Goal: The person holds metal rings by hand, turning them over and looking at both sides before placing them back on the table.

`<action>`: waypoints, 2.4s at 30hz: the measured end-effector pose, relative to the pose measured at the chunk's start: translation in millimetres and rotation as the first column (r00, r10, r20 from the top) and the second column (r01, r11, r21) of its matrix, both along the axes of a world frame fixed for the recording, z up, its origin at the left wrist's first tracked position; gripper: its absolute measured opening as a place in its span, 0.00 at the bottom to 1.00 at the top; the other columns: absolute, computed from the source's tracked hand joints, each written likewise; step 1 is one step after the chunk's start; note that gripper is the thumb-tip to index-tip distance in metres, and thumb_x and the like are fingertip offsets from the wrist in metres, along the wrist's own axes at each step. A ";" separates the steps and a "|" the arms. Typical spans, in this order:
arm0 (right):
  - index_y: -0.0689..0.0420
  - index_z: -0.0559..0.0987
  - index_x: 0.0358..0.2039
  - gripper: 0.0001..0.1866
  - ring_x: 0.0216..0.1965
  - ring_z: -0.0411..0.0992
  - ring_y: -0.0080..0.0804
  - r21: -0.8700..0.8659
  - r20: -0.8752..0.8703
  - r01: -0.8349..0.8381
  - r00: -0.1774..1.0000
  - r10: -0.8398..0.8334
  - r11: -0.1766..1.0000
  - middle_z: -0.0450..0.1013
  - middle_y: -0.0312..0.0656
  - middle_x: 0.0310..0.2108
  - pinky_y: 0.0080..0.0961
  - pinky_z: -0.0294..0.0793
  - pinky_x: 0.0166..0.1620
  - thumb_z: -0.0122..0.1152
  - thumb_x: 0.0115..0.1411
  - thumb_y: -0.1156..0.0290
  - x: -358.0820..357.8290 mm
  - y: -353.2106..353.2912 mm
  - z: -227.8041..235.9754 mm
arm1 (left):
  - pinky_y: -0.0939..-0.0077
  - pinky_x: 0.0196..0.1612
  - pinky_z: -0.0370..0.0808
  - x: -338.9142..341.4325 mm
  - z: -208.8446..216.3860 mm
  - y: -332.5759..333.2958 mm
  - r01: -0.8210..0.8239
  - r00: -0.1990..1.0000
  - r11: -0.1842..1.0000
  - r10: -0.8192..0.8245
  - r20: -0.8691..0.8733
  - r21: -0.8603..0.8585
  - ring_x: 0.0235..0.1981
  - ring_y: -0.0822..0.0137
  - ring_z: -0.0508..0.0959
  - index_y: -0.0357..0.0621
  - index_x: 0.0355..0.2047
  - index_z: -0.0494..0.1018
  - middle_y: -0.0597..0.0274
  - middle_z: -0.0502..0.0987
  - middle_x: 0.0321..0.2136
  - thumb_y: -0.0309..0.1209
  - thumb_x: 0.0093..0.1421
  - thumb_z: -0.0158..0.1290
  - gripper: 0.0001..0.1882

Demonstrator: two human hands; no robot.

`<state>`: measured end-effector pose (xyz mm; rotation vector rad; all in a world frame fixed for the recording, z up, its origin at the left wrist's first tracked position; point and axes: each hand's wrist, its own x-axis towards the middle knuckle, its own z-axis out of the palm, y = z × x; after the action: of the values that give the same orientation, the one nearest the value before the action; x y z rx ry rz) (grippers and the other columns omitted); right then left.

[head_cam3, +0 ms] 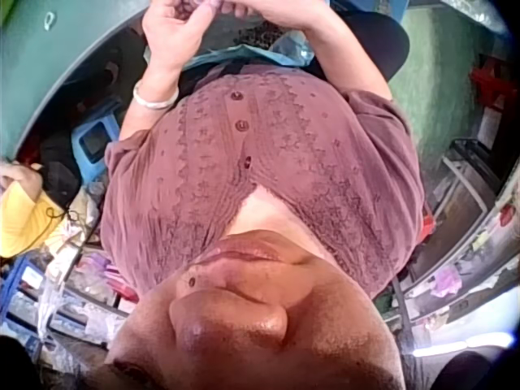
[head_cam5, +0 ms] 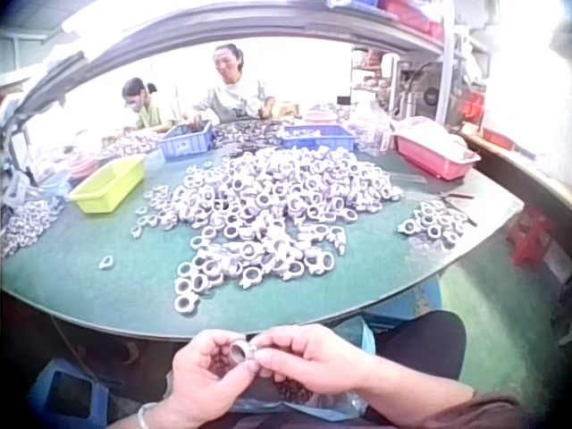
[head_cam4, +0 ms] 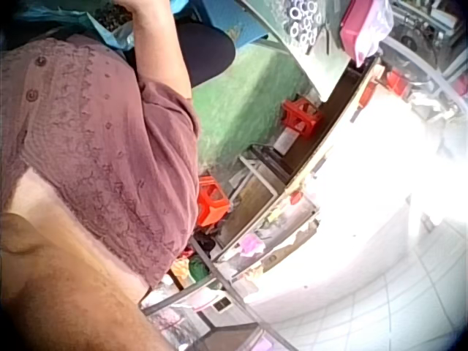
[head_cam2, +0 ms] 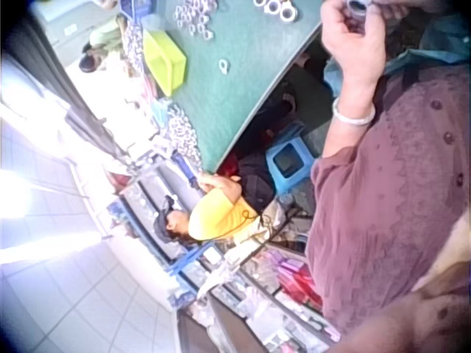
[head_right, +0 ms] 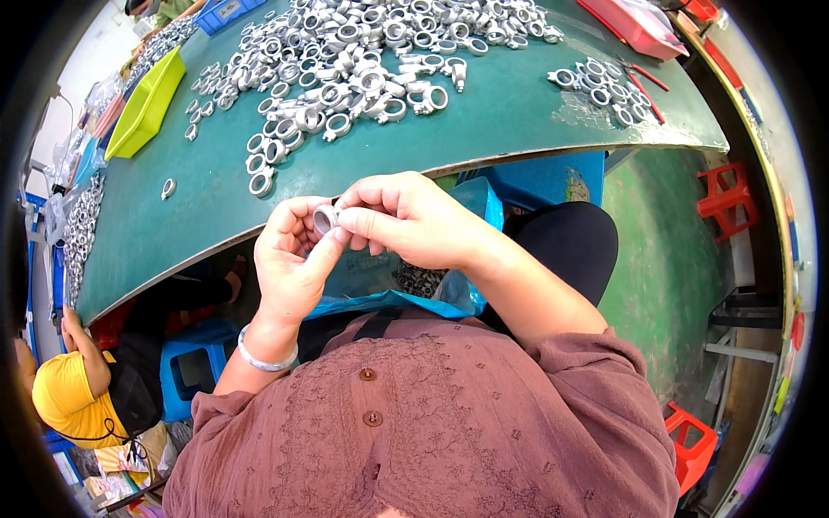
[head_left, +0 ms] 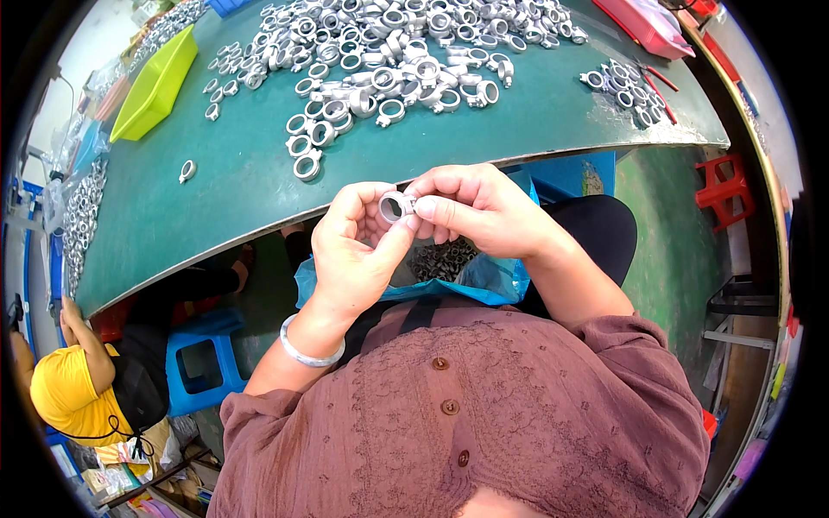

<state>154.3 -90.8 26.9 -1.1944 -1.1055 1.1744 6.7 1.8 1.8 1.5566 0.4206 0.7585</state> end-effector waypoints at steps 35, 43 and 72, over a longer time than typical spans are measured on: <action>0.61 0.74 0.32 0.11 0.20 0.68 0.15 -0.037 -0.088 0.113 0.989 -0.116 0.993 0.71 0.33 0.21 0.11 0.66 0.23 0.55 0.57 0.65 0.3 2.4 -4.7 | 0.89 0.26 0.68 -4.7 -1.2 4.4 0.140 0.990 0.978 -0.141 0.004 -0.156 0.25 0.81 0.70 0.37 0.41 0.68 0.67 0.74 0.29 0.30 0.57 0.51 0.13; 0.61 0.74 0.32 0.11 0.20 0.68 0.15 -0.044 -0.062 0.103 0.992 -0.106 0.994 0.71 0.33 0.21 0.11 0.66 0.23 0.56 0.56 0.65 0.3 1.3 -3.8 | 0.90 0.26 0.68 -5.7 -4.1 5.7 0.164 0.986 0.971 -0.161 0.033 -0.172 0.26 0.81 0.70 0.37 0.41 0.67 0.68 0.74 0.29 0.30 0.57 0.52 0.14; 0.60 0.74 0.33 0.06 0.24 0.67 0.15 0.050 -0.124 0.149 0.982 -0.142 0.988 0.71 0.32 0.24 0.12 0.68 0.28 0.53 0.57 0.72 3.9 0.0 -6.4 | 0.80 0.32 0.74 -4.2 -0.3 0.4 0.128 0.989 0.984 -0.118 0.085 -0.123 0.29 0.71 0.75 0.34 0.44 0.67 0.58 0.74 0.32 0.26 0.61 0.43 0.12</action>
<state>158.3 -90.8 20.5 -1.1248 -0.9400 1.0795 2.6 2.1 1.5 1.4150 0.3068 0.6810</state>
